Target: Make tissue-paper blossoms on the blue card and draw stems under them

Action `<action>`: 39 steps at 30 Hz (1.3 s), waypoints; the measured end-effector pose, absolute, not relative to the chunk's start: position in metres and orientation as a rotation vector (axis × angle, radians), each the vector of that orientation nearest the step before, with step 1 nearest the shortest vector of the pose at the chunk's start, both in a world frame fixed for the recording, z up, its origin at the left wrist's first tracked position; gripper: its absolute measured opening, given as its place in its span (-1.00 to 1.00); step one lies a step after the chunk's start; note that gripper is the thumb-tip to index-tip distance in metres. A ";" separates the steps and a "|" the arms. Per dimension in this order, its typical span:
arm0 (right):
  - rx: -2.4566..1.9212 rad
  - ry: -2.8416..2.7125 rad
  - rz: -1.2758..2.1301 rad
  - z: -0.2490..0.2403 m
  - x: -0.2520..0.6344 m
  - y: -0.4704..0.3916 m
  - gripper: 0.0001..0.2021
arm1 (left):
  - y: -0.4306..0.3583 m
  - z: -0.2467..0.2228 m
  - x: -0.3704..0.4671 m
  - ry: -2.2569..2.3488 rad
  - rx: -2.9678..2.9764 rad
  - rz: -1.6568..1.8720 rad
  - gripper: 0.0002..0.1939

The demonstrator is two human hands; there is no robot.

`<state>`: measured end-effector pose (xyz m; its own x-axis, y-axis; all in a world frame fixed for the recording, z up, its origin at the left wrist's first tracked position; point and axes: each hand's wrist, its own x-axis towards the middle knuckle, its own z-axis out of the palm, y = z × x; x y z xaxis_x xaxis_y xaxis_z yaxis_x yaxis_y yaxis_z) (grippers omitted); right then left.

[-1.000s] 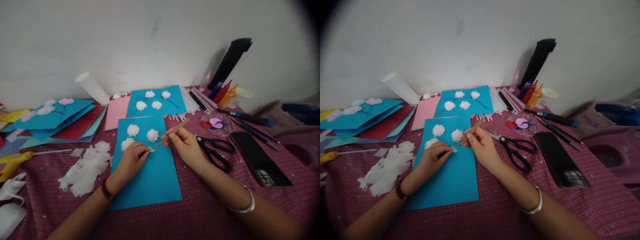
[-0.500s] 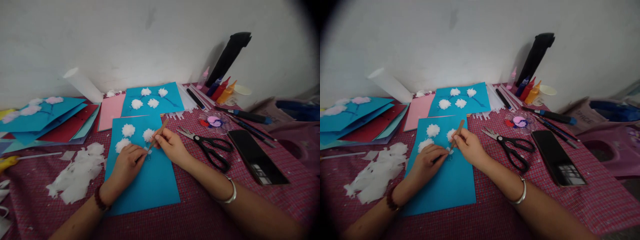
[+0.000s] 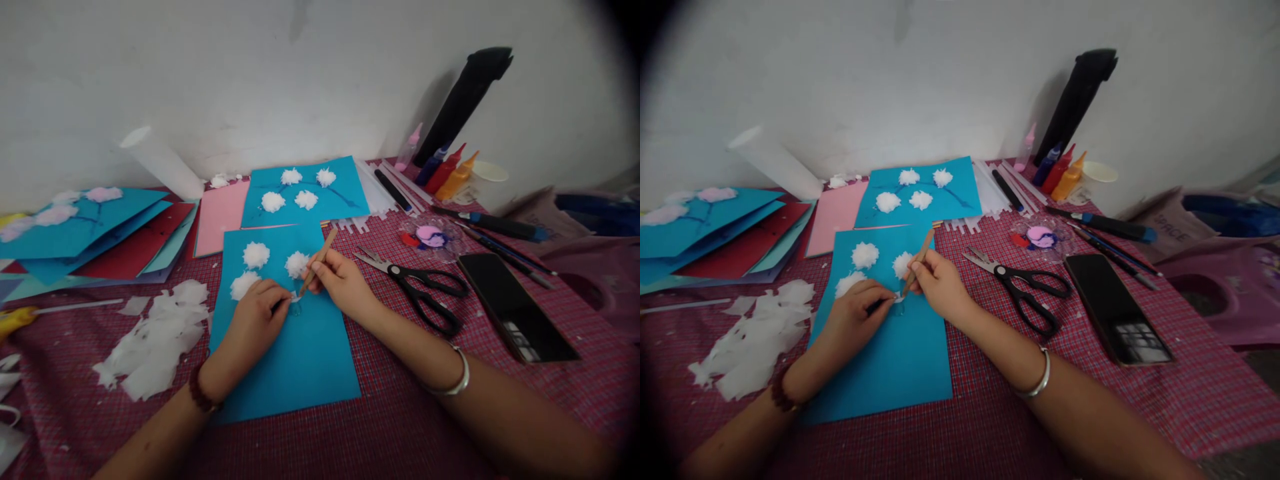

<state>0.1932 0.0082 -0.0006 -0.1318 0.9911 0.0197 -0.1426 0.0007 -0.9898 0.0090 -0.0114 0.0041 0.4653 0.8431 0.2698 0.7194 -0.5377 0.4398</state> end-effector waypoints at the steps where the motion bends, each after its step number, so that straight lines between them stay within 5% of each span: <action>1: -1.033 -1.187 1.373 -0.002 0.193 0.009 -0.89 | -0.011 0.005 0.009 1.345 2.446 0.663 -0.87; 21: -0.992 -1.041 1.370 -0.002 0.196 0.005 -0.81 | -0.004 0.003 0.015 1.389 2.282 0.649 -0.84; 27: -0.999 -1.114 1.347 -0.006 0.195 0.006 -0.80 | -0.012 0.029 0.015 1.407 1.922 0.949 -0.85; 33: -1.006 -1.057 1.356 -0.009 0.198 0.004 -0.73 | -0.042 0.098 -0.067 1.816 1.739 1.488 -0.80; 39: -0.995 -0.909 1.416 -0.016 0.204 0.009 -0.77 | -0.063 0.072 -0.165 2.144 1.681 1.049 -0.82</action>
<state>0.2036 0.0092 -0.0164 -0.0181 0.9970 -0.0754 -0.3467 -0.0770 -0.9348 -0.1646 -0.0631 0.0717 -0.3204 0.9145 0.2471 0.7565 0.0900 0.6478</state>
